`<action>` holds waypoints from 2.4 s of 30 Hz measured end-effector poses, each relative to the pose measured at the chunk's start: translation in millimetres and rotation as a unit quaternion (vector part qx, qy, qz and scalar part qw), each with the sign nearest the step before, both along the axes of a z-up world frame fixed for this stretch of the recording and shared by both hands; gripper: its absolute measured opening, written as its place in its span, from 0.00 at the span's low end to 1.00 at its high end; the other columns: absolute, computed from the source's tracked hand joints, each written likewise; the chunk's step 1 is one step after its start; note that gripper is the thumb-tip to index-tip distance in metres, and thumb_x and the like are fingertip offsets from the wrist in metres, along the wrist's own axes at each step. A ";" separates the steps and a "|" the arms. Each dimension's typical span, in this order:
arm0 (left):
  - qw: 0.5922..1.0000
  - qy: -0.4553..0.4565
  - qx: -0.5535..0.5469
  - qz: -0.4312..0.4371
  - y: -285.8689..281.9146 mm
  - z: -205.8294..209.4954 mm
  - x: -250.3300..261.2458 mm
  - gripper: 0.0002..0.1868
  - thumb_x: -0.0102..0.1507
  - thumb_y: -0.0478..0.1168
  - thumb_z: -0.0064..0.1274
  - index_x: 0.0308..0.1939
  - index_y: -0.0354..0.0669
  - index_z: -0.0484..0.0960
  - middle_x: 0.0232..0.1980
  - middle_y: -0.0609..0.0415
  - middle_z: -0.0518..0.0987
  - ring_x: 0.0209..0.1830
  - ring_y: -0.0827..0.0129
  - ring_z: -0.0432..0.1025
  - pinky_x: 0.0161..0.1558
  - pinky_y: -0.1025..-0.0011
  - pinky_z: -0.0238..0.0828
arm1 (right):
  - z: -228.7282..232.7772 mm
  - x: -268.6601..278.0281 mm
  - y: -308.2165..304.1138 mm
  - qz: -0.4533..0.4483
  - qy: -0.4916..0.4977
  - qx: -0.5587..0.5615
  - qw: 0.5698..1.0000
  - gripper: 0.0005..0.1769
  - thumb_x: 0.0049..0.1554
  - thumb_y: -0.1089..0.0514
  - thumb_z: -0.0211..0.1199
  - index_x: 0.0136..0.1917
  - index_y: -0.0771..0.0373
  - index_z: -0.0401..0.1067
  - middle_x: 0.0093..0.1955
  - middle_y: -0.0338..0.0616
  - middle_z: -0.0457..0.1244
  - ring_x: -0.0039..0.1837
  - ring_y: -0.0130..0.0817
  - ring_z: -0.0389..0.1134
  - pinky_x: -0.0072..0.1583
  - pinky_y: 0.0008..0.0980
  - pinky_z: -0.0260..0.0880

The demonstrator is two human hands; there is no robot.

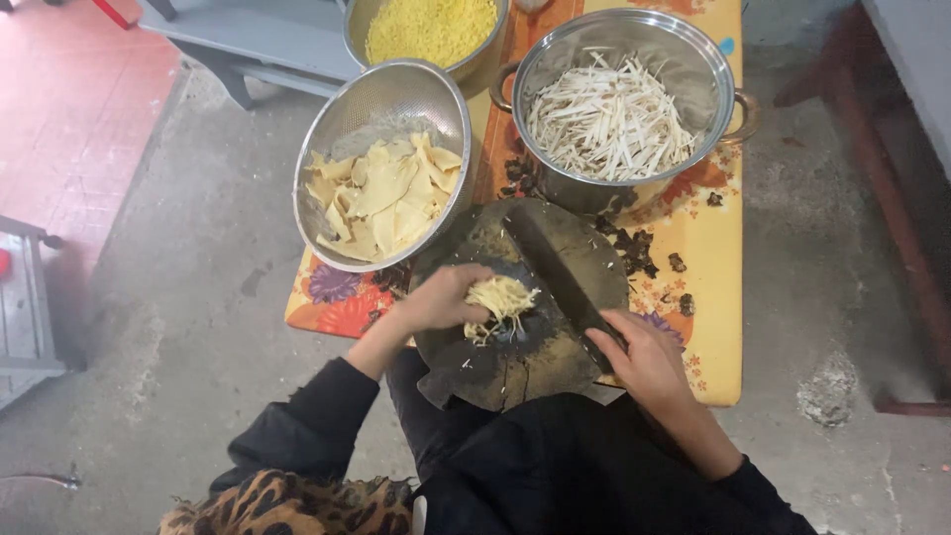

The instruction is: The person slices sheets of a pale yellow vegetable into thin strips using a large knife on a wooden cutting board. The sliced pieces are gathered and transferred into a metal bowl containing other shredded vegetables.

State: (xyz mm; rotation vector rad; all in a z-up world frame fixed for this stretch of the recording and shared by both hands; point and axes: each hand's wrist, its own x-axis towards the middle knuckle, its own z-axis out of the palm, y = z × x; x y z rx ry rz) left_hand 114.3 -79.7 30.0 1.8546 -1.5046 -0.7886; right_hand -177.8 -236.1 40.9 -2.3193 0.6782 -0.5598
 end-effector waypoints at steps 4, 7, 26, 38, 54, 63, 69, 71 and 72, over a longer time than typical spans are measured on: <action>0.998 0.041 0.049 -0.005 -26.1 106.5 5.3 0.16 0.52 0.34 0.60 0.44 0.43 0.82 0.33 0.52 0.79 0.29 0.64 0.73 0.35 0.71 0.74 | -14.5 -2.0 -3.0 0.024 0.048 0.009 0.999 0.18 0.59 0.43 0.62 0.57 0.53 0.77 0.55 0.46 0.71 0.59 0.49 0.71 0.55 0.46 0.72; 0.997 0.059 -0.020 -0.046 -62.3 128.2 24.5 0.20 0.51 0.35 0.64 0.47 0.40 0.82 0.35 0.47 0.80 0.33 0.60 0.74 0.38 0.65 0.71 | -9.3 0.6 3.8 0.048 0.084 0.005 0.995 0.21 0.63 0.43 0.55 0.60 0.58 0.75 0.58 0.52 0.70 0.59 0.54 0.71 0.57 0.48 0.72; 0.928 -0.308 -0.208 0.039 -205.8 84.8 40.2 0.28 0.57 0.38 0.58 0.62 0.57 0.72 0.67 0.50 0.63 0.59 0.43 0.72 0.46 0.52 0.79 | 4.6 6.9 16.7 0.144 0.190 -0.103 0.966 0.20 0.62 0.51 0.48 0.68 0.47 0.63 0.63 0.40 0.60 0.47 0.46 0.73 0.42 0.44 0.76; 0.910 -0.373 -0.050 -0.173 -15.4 110.4 -88.8 0.48 0.58 0.79 0.34 0.72 0.55 0.65 0.78 0.46 0.55 0.79 0.40 0.41 0.71 0.32 0.29 | 69.1 7.6 -1.1 0.138 0.045 -0.485 0.862 0.12 0.61 0.59 0.46 0.57 0.50 0.64 0.44 0.33 0.55 0.46 0.31 0.61 0.39 0.23 0.66; 0.822 -0.553 -0.074 -0.115 -217.3 114.4 -50.8 0.51 0.51 0.72 0.56 0.75 0.70 0.57 0.82 0.58 0.45 0.82 0.47 0.36 0.73 0.32 0.34 | 109.0 26.3 -139.8 -0.047 0.077 -0.556 0.826 0.03 0.57 0.54 0.58 0.42 0.46 0.65 0.42 0.27 0.58 0.49 0.28 0.65 0.41 0.22 0.69; 0.868 -0.482 0.069 -0.092 -247.1 113.6 -17.5 0.59 0.45 0.90 0.38 0.75 0.72 0.57 0.83 0.65 0.45 0.83 0.54 0.35 0.75 0.34 0.27 | 103.6 -9.9 -168.7 -0.066 0.130 -0.518 0.843 0.03 0.60 0.53 0.54 0.43 0.45 0.66 0.45 0.27 0.60 0.52 0.29 0.67 0.44 0.23 0.71; 0.892 -0.432 0.104 -0.078 -245.5 100.8 13.7 0.58 0.49 0.88 0.36 0.77 0.67 0.56 0.83 0.62 0.44 0.83 0.53 0.35 0.75 0.33 0.27 | 114.7 -65.2 -155.2 -0.124 0.168 -0.523 0.826 0.03 0.62 0.52 0.53 0.48 0.39 0.65 0.48 0.21 0.61 0.58 0.23 0.66 0.49 0.18 0.69; 0.907 -0.413 0.055 -0.056 -253.9 78.9 25.8 0.48 0.55 0.79 0.40 0.75 0.66 0.59 0.82 0.60 0.48 0.81 0.50 0.42 0.72 0.30 0.34 | 123.1 -80.7 -136.4 -0.131 0.126 -0.454 0.872 0.05 0.60 0.50 0.58 0.51 0.41 0.68 0.49 0.22 0.63 0.58 0.23 0.67 0.50 0.20 0.69; 0.918 -0.396 -0.002 -0.034 -256.9 67.4 32.4 0.38 0.61 0.69 0.45 0.72 0.65 0.63 0.80 0.58 0.52 0.79 0.47 0.49 0.70 0.27 0.41 | 127.5 -88.1 -127.3 -0.144 0.084 -0.385 0.908 0.09 0.58 0.49 0.62 0.53 0.43 0.71 0.50 0.22 0.65 0.59 0.23 0.68 0.51 0.22 0.70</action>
